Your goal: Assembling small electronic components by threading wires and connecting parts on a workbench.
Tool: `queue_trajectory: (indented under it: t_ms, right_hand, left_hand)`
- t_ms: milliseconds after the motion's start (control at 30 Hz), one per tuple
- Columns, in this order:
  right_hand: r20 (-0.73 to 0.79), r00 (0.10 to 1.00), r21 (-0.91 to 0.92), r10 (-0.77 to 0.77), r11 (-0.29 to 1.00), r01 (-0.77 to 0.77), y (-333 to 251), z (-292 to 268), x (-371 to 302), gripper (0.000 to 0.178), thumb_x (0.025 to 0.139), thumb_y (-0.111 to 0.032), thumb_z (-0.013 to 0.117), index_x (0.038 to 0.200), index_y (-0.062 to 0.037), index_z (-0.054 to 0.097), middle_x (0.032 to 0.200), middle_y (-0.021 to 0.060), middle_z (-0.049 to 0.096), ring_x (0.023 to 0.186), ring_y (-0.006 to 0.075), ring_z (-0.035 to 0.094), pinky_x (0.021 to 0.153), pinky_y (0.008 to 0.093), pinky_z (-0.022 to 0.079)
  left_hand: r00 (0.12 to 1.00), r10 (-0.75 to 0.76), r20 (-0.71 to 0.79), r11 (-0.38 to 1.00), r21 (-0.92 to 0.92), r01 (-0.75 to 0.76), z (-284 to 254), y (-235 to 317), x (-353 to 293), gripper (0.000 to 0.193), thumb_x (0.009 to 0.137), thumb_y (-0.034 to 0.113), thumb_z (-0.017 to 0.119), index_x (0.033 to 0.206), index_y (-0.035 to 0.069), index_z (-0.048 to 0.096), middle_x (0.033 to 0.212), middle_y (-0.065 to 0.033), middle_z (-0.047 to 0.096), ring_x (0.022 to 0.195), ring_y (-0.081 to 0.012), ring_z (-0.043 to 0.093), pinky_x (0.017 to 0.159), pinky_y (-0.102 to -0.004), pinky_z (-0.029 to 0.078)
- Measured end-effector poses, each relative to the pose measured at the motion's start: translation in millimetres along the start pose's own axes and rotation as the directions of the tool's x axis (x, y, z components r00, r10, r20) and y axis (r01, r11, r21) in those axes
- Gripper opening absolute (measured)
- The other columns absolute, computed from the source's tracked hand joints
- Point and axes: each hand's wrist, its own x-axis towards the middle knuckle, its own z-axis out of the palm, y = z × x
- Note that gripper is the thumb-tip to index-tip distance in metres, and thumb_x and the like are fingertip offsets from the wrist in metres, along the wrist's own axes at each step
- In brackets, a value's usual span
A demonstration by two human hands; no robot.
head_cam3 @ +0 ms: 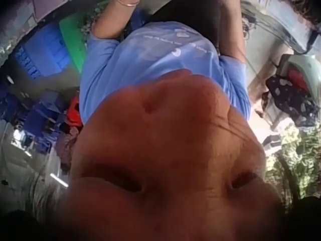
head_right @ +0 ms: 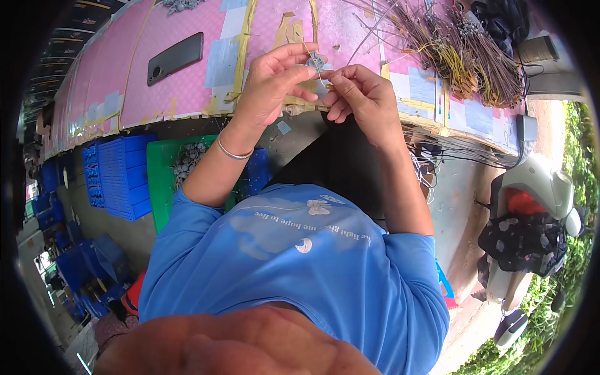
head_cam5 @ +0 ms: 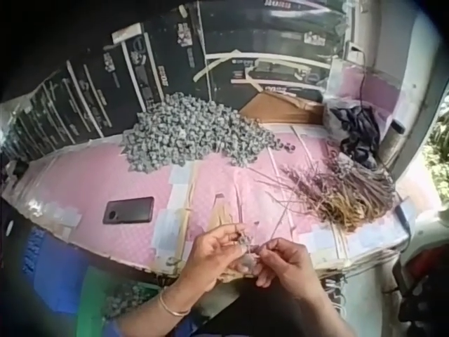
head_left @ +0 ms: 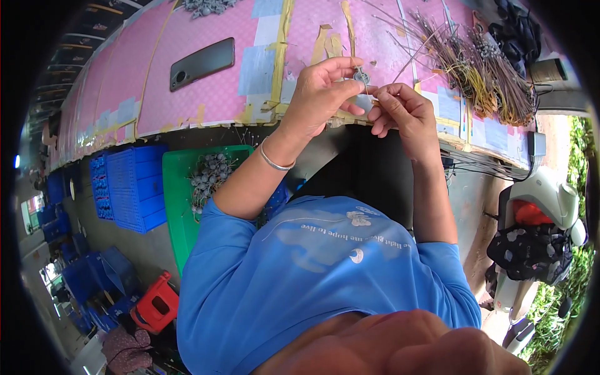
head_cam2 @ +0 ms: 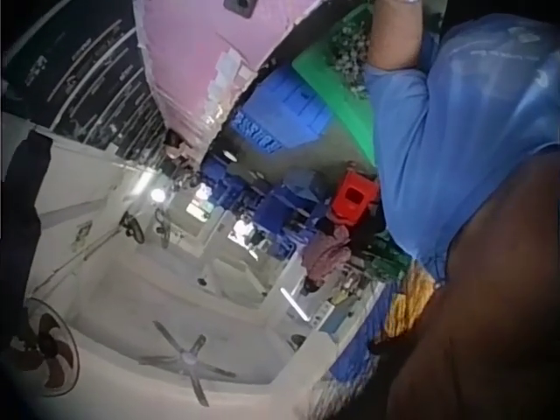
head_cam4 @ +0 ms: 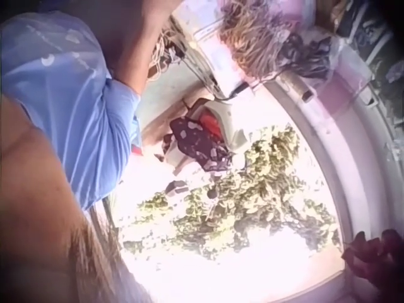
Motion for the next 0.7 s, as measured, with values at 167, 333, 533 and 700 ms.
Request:
queue_trajectory:
  t_ms: [167,333,533,700]
  right_hand:
    - [0.020,1.000,-0.070,0.003,0.998,-0.001,1.1,11.4,-6.5,0.022,0.100,-0.018,0.056,0.106,0.0023,0.063,0.075,0.0076,0.066,0.057,0.0122,0.063,0.051,0.0219,0.049]
    - [-0.081,0.991,-0.220,-0.109,0.972,0.089,18.5,29.7,-20.2,0.017,0.098,-0.012,0.059,0.105,0.0025,0.063,0.081,0.0089,0.069,0.064,0.0127,0.066,0.057,0.0220,0.053]
    - [0.030,0.914,-0.498,-0.406,0.786,0.365,35.7,33.1,-19.9,0.012,0.095,-0.006,0.062,0.103,0.0029,0.065,0.088,0.0068,0.070,0.074,0.0135,0.068,0.068,0.0247,0.056]
    - [0.034,0.986,0.281,-0.165,0.948,0.150,5.6,39.0,-4.2,0.020,0.099,-0.015,0.056,0.102,0.0018,0.067,0.106,0.0153,0.068,0.094,0.0203,0.066,0.085,0.0326,0.053]
  left_hand:
    - [0.999,-0.009,-0.037,1.000,0.021,0.009,-3.3,2.2,-11.5,0.034,0.088,0.002,0.061,0.121,-0.007,0.058,0.103,-0.0134,0.066,0.088,-0.0177,0.069,0.062,-0.0270,0.061]
    - [0.994,-0.021,-0.106,0.999,-0.046,0.016,-11.2,4.1,-19.6,0.024,0.092,0.002,0.055,0.112,-0.009,0.062,0.097,-0.0166,0.069,0.075,-0.0241,0.072,0.063,-0.0273,0.061]
    - [0.997,-0.075,-0.017,0.984,-0.165,0.071,-13.6,16.9,-37.8,0.026,0.091,0.004,0.055,0.111,-0.010,0.062,0.091,-0.0171,0.070,0.068,-0.0234,0.071,0.058,-0.0273,0.060]
    - [0.988,-0.120,0.099,0.990,-0.065,0.127,-3.5,22.5,-54.5,0.024,0.088,0.004,0.059,0.107,-0.009,0.065,0.088,-0.0159,0.070,0.059,-0.0205,0.069,0.052,-0.0268,0.058]
